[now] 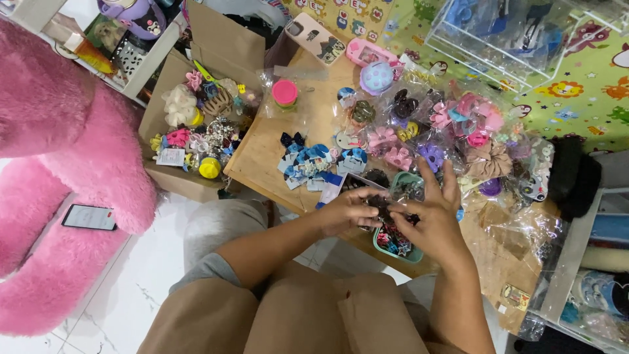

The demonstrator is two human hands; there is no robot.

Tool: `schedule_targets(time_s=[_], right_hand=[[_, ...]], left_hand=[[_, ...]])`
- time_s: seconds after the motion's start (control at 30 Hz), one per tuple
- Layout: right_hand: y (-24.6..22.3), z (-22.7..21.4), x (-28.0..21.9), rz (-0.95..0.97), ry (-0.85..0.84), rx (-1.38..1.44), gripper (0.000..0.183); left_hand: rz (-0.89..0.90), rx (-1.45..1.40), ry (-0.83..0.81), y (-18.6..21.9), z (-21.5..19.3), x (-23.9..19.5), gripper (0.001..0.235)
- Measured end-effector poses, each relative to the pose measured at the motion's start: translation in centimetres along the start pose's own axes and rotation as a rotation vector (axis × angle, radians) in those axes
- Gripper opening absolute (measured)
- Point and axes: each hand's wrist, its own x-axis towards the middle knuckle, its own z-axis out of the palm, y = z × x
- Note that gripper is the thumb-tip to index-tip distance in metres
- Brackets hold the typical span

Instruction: The person sits on the floor and sorts through various hair accessories, including hair ties and clips, from a box and a plastic container. They pick up items, place them into a small plastic bag, and organize them into a compartmentalized container.

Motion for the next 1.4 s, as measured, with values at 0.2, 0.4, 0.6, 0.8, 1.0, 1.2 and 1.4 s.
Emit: schedule_targets(time_s=[0.2,0.4,0.6,0.8,1.0,1.2,1.4], right_hand=[[0.2,0.5,-0.2,-0.096,-0.015,-0.019,0.006],[0.8,-0.7,-0.3,-0.033,0.012,-0.028,0.009],[2.2,-0.3,-0.6,-0.054,0.045,-0.036,0.018],[2.5,-1.2,-0.9,-0.129,0.33,0.165,0.022],[5.1,-0.5,-2.6,-0.054,0.622,0.514,0.028],[3.8,2.5,-4.3,0.242,0.614,0.912,0.029],[3.9,3.4,-6.5,0.338,0.661,0.959,0.016]], left_hand=[[-0.082,0.332,-0.069,1.5,0.0,0.3,0.043],[-0.057,0.342,-0.061,0.7,-0.7,0.3,0.041],[-0.04,0.314,-0.024,-2.1,-3.3,1.5,0.033],[0.012,0.374,-0.007,-2.5,-3.5,2.5,0.032],[0.059,0.371,0.054,-3.1,-2.0,3.6,0.031],[0.056,0.324,0.042,-4.3,-0.5,4.4,0.028],[-0.001,0.339,-0.004,-6.7,1.3,4.2,0.031]])
